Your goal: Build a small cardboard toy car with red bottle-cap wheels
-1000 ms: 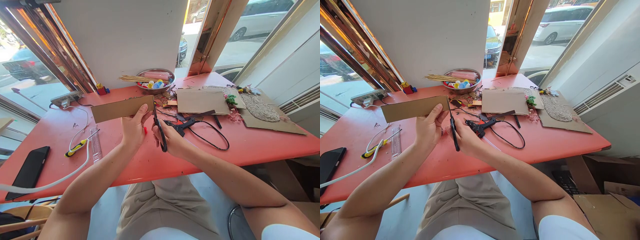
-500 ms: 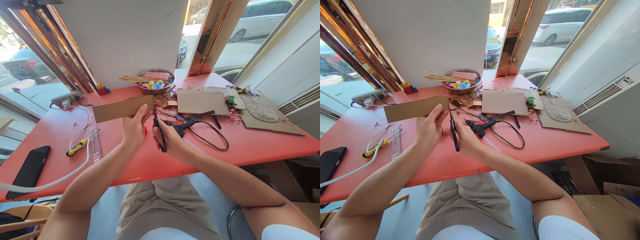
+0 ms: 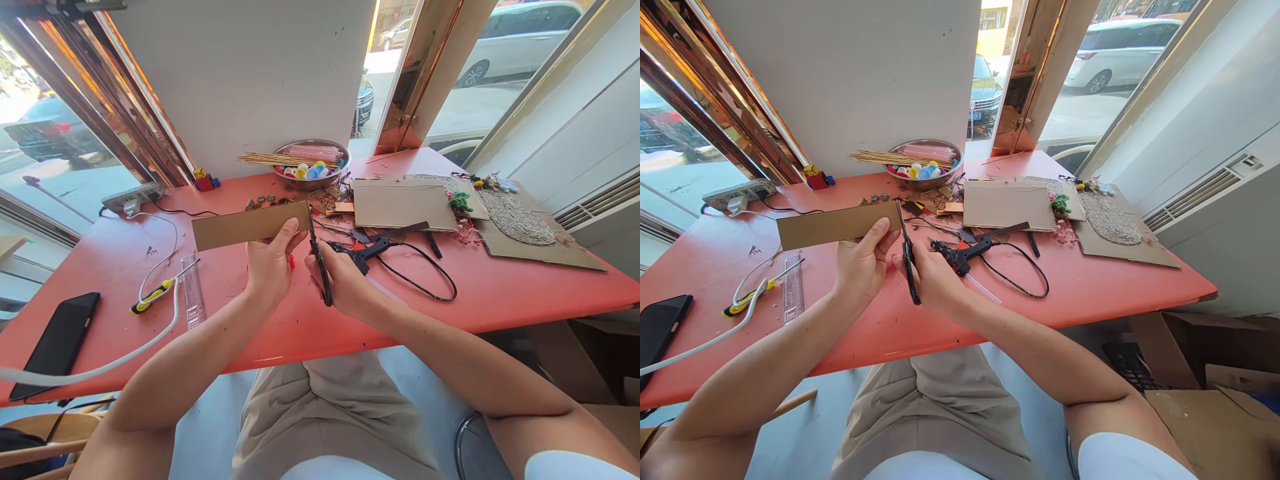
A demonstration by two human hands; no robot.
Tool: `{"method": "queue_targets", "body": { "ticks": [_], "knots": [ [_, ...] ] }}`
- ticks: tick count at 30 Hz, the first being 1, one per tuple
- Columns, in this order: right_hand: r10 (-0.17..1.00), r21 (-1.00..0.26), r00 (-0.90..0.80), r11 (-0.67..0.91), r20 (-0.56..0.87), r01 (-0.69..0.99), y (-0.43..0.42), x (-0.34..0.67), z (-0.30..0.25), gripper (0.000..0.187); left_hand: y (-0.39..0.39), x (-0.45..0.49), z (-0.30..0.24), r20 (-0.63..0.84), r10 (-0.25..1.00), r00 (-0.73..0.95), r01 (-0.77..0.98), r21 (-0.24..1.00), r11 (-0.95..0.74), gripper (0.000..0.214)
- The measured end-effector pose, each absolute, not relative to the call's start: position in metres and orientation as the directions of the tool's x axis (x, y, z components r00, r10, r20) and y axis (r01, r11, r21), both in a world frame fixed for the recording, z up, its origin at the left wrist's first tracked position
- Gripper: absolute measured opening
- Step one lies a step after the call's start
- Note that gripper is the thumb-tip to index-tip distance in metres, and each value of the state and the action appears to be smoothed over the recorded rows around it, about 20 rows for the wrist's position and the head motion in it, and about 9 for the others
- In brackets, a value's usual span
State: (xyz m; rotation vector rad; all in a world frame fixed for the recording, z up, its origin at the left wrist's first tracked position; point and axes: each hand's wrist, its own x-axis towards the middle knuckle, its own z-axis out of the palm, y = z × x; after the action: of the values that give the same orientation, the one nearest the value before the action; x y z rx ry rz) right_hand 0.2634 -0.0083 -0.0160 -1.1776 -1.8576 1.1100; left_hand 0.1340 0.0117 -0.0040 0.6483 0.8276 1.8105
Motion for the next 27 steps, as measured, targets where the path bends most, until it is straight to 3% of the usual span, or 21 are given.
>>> {"method": "queue_targets", "body": {
  "ticks": [7,18,27],
  "knots": [
    [0.926,-0.898,-0.359,0.250,0.114,0.361,-0.0115,0.2613,-0.0154,0.058,0.0087,0.1370,-0.0026,0.023,0.935,-0.354,-0.580,0.779,-0.238,0.049],
    [0.939,-0.907,-0.332,0.219,0.094,0.361,-0.0107,0.2617,-0.0138,0.057,0.0075,0.1365,-0.0114,0.048,0.940,-0.338,-0.529,0.816,-0.232,0.042],
    [0.947,-0.954,-0.317,0.144,0.055,0.262,-0.0108,0.2564,-0.0081,0.069,0.0082,0.1400,-0.0051,0.042,0.936,-0.349,-0.557,0.794,-0.243,0.050]
  ]
}}
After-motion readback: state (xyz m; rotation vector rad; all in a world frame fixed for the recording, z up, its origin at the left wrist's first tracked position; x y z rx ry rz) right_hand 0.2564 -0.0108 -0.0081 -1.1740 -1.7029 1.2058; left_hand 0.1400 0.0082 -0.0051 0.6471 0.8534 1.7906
